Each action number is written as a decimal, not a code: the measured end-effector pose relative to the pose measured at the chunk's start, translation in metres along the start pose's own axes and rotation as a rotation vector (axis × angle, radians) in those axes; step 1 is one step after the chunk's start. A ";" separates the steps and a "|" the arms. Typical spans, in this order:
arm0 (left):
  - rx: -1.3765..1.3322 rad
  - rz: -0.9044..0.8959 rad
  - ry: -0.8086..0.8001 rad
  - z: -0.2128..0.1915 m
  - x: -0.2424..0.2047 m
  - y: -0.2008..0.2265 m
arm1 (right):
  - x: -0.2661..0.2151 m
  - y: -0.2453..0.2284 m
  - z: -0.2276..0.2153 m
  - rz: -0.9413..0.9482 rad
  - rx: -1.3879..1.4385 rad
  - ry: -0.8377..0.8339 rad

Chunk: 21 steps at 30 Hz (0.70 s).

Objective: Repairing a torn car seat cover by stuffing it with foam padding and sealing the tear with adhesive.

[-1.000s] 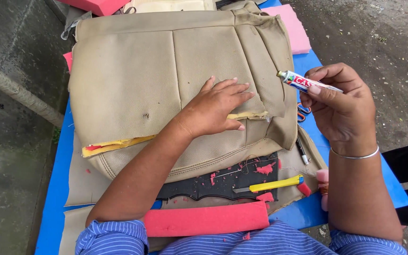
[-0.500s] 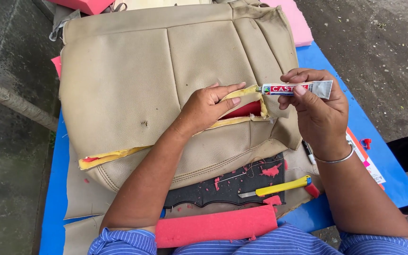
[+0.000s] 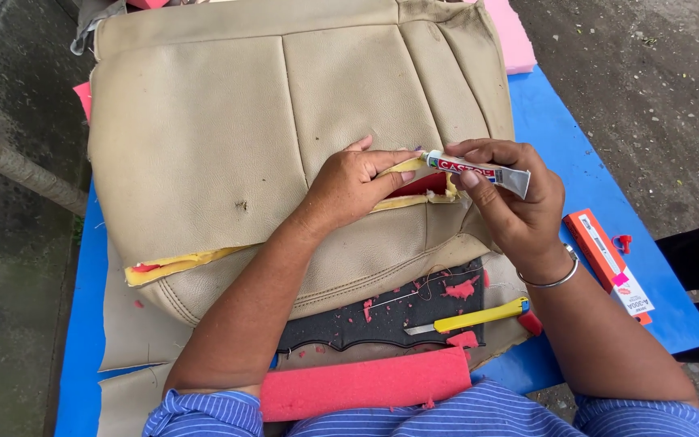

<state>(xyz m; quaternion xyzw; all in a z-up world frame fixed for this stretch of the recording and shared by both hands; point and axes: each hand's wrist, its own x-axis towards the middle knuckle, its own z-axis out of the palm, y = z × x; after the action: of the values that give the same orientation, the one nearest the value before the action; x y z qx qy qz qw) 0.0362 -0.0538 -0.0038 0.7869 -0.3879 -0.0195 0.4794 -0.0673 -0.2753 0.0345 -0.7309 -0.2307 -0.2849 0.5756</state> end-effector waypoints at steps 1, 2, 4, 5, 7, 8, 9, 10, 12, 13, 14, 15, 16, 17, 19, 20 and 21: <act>0.000 -0.001 0.000 0.000 0.000 0.000 | 0.000 -0.002 0.000 0.000 0.001 0.000; 0.008 0.016 -0.005 0.000 0.001 -0.001 | 0.000 -0.004 0.001 -0.039 -0.046 -0.009; 0.013 0.031 -0.008 0.003 0.002 -0.003 | 0.000 -0.007 0.002 -0.077 -0.092 -0.021; 0.020 0.046 -0.011 0.005 0.003 -0.004 | 0.000 -0.008 0.002 -0.115 -0.153 -0.033; 0.028 0.062 -0.013 0.006 0.004 -0.002 | 0.000 -0.006 0.002 -0.154 -0.214 -0.045; 0.035 0.063 -0.021 0.006 0.004 0.000 | -0.001 -0.003 0.001 -0.172 -0.268 -0.049; 0.043 0.065 -0.028 0.006 0.004 0.003 | -0.002 0.000 -0.001 -0.191 -0.321 -0.052; 0.044 0.065 -0.027 0.006 0.004 0.002 | -0.003 -0.001 -0.001 -0.192 -0.321 -0.052; 0.058 0.061 -0.025 0.006 0.004 0.001 | -0.004 -0.002 0.000 -0.201 -0.376 -0.038; 0.061 0.063 -0.023 0.006 0.005 0.002 | -0.003 -0.005 0.002 -0.206 -0.375 -0.038; 0.042 0.051 -0.022 0.006 0.005 0.002 | -0.002 -0.008 0.004 -0.209 -0.359 -0.041; 0.020 0.038 -0.024 0.007 0.005 0.003 | -0.003 -0.012 0.005 -0.207 -0.344 -0.045; 0.020 0.038 -0.024 0.007 0.005 0.002 | -0.003 -0.010 0.003 -0.207 -0.345 -0.045; 0.039 0.034 -0.029 0.007 0.006 0.001 | -0.002 -0.008 0.001 -0.222 -0.359 -0.044; 0.060 0.033 -0.035 0.005 0.006 0.000 | -0.002 -0.004 -0.003 -0.238 -0.374 -0.039; 0.072 0.008 -0.031 0.004 0.005 0.001 | -0.002 -0.002 -0.005 -0.257 -0.388 -0.024; 0.084 -0.018 -0.024 0.002 0.004 0.001 | -0.002 -0.001 -0.007 -0.279 -0.402 -0.012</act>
<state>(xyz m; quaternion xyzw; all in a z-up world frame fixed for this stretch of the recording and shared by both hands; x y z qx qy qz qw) 0.0375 -0.0585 -0.0028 0.8095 -0.3871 -0.0168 0.4411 -0.0702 -0.2823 0.0349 -0.7935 -0.2713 -0.3974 0.3726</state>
